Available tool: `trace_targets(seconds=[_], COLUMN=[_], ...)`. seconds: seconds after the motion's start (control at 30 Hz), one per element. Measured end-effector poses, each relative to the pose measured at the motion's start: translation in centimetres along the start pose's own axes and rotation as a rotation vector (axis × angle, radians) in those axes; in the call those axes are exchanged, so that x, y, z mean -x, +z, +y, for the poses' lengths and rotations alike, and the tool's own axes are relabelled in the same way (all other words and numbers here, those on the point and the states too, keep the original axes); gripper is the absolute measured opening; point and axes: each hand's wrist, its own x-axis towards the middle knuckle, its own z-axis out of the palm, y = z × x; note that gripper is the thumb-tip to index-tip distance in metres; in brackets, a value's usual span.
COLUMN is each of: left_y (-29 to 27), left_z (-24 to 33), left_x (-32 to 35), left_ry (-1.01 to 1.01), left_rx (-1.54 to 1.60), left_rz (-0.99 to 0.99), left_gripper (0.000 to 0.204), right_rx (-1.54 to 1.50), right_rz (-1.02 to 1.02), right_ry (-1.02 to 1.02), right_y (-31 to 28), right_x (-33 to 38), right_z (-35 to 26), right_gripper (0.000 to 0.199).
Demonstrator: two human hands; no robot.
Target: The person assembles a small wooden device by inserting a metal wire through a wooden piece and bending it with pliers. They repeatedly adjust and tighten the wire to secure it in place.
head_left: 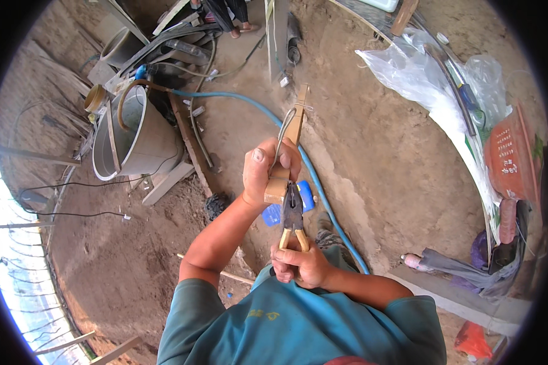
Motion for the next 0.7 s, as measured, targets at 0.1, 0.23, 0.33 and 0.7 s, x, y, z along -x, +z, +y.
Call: trace_targets(seconds=[0.1, 0.23, 0.33, 0.7], left_y=[-1.0, -1.3, -1.6, -2.1], left_z=[0.7, 0.8, 0.5, 0.8], left_x=[0.3, 0.9, 0.8, 0.4], left_ry=[0.012, -0.011, -0.002, -0.026], left_rx=[-0.071, 0.006, 0.047, 0.167], left_rz=[-0.041, -0.010, -0.028, -0.092], left_gripper=[0.060, 0.059, 0.057, 0.060], right_rx=[0.271, 0.586, 0.497, 1.342], right_rz=[0.065, 0.087, 0.010, 0.270], right_ry=[0.061, -0.126, 0.002, -0.264], right_y=[-0.9, -2.1, -2.3, 0.2], right_x=[2.5, 3.6, 3.9, 6.2], right_z=[-3.7, -5.4, -5.9, -9.9], right_gripper=[0.015, 0.028, 0.030, 0.026])
